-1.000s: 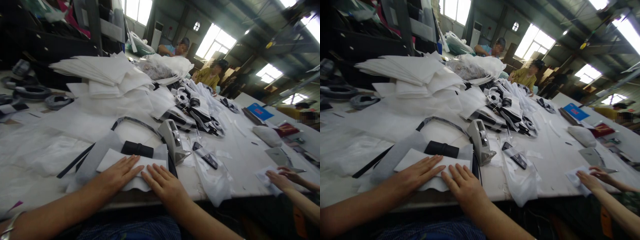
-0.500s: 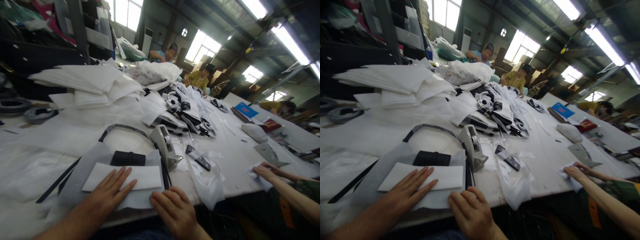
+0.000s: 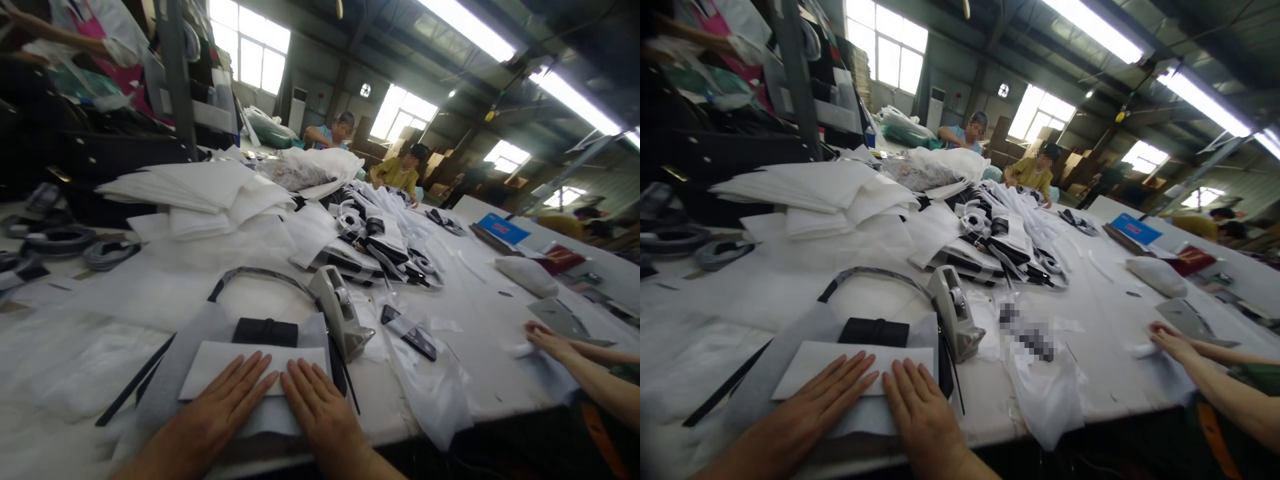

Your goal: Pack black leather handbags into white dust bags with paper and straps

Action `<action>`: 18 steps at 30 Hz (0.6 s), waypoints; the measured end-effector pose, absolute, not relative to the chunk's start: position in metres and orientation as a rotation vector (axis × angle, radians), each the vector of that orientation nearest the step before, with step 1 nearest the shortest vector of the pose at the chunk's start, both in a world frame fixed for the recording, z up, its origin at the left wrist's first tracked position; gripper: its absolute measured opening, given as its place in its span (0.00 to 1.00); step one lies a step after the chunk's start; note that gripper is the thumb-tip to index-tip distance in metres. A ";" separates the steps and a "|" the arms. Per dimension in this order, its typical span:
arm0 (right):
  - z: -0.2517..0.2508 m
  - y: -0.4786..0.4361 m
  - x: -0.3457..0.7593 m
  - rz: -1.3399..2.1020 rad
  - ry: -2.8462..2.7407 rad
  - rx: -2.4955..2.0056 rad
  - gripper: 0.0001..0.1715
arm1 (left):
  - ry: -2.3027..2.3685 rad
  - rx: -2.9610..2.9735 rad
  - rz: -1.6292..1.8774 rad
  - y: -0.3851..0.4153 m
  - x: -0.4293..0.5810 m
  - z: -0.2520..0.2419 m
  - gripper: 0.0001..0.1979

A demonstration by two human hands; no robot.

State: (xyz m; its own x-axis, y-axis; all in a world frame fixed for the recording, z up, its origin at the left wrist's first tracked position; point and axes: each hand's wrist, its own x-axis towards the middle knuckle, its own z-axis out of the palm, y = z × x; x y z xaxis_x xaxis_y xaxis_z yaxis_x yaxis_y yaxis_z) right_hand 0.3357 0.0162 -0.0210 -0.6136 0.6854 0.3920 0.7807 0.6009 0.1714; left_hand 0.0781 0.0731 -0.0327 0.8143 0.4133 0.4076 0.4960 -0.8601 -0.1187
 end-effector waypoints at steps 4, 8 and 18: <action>-0.020 0.015 0.339 -0.469 -2.550 -1.175 0.27 | -0.683 -2.699 -0.511 0.076 0.052 -0.020 0.27; -0.016 0.019 0.340 -0.399 -2.604 -1.147 0.27 | -0.687 -2.832 -0.381 0.087 0.031 -0.016 0.30; -0.015 0.029 0.342 -0.248 -2.653 -1.132 0.30 | -0.808 -3.204 -0.294 0.096 0.029 -0.007 0.32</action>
